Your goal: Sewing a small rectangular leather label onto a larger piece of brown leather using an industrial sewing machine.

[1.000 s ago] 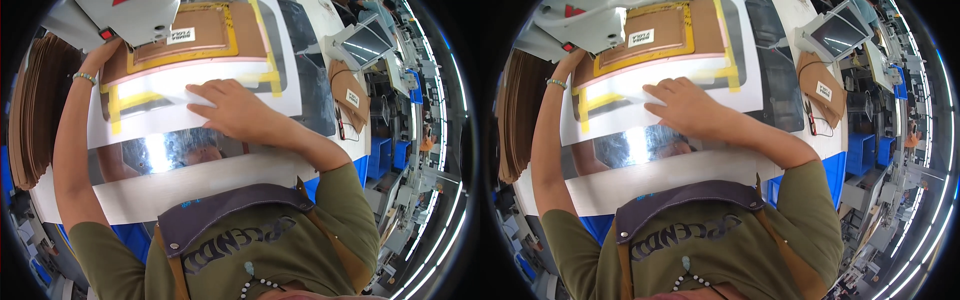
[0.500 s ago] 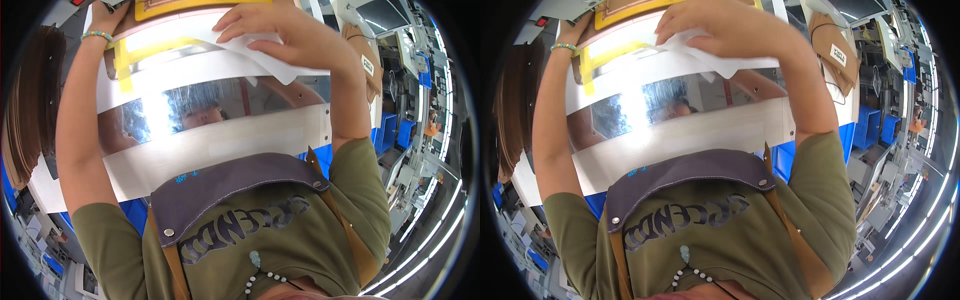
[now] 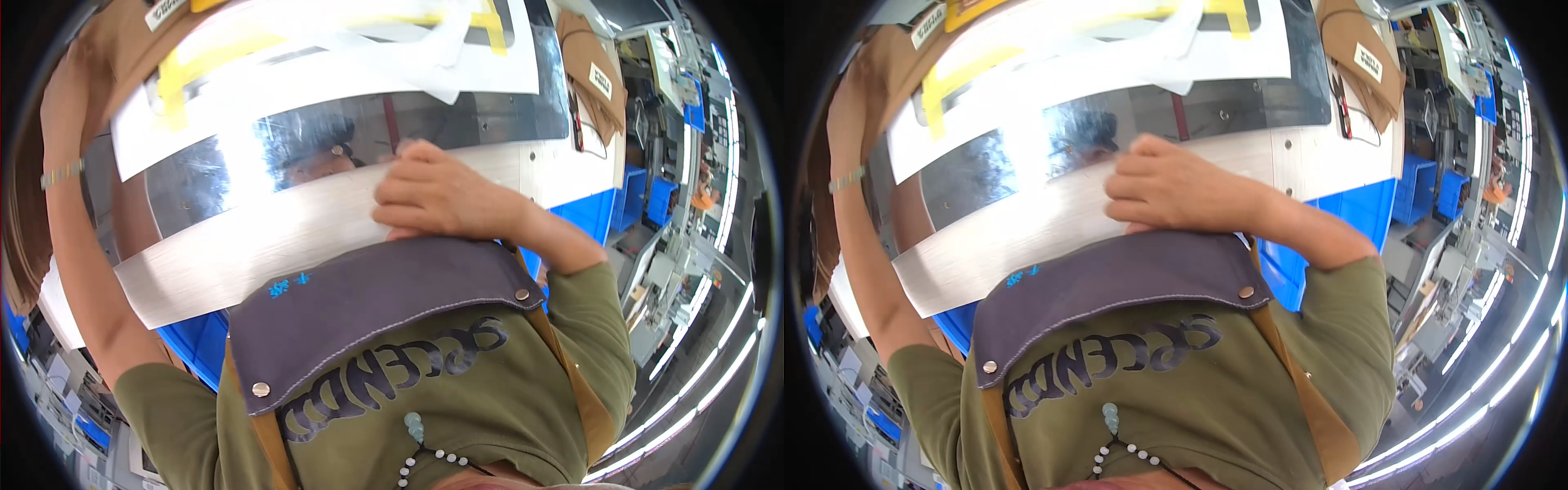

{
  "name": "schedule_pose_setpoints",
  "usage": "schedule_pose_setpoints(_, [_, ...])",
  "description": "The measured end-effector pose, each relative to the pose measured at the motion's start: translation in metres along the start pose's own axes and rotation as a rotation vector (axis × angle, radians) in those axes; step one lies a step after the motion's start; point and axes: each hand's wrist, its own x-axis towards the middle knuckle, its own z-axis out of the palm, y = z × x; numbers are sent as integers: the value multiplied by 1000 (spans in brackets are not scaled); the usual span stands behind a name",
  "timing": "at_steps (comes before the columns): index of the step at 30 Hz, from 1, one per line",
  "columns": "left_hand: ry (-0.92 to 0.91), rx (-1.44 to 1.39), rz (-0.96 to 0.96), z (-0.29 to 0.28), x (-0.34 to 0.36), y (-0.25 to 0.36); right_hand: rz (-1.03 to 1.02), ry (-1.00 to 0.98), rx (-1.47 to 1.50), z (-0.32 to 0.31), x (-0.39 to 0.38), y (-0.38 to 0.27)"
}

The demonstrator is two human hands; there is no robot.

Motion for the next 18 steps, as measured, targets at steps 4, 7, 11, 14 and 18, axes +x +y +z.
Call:
schedule_pose_setpoints(4, [-306, 20, -473, -137, -117, -25, -130, -45, 30, 3, 3, -2])
schedule_pose_setpoints(7, [-260, 45, -511, -183, -226, -54, -153, -81, 181, -4, 19, 3])
schedule_pose_setpoints(11, [-317, -105, -1029, -249, -290, -28, 189, 24, 678, -16, 21, 18])
schedule_pose_setpoints(14, [8, -380, -1314, -285, -395, -45, 282, 127, 1021, -10, 24, 33])
schedule_pose_setpoints(18, [160, -442, -1523, -306, -551, -50, 186, 166, 927, -5, 35, 36])
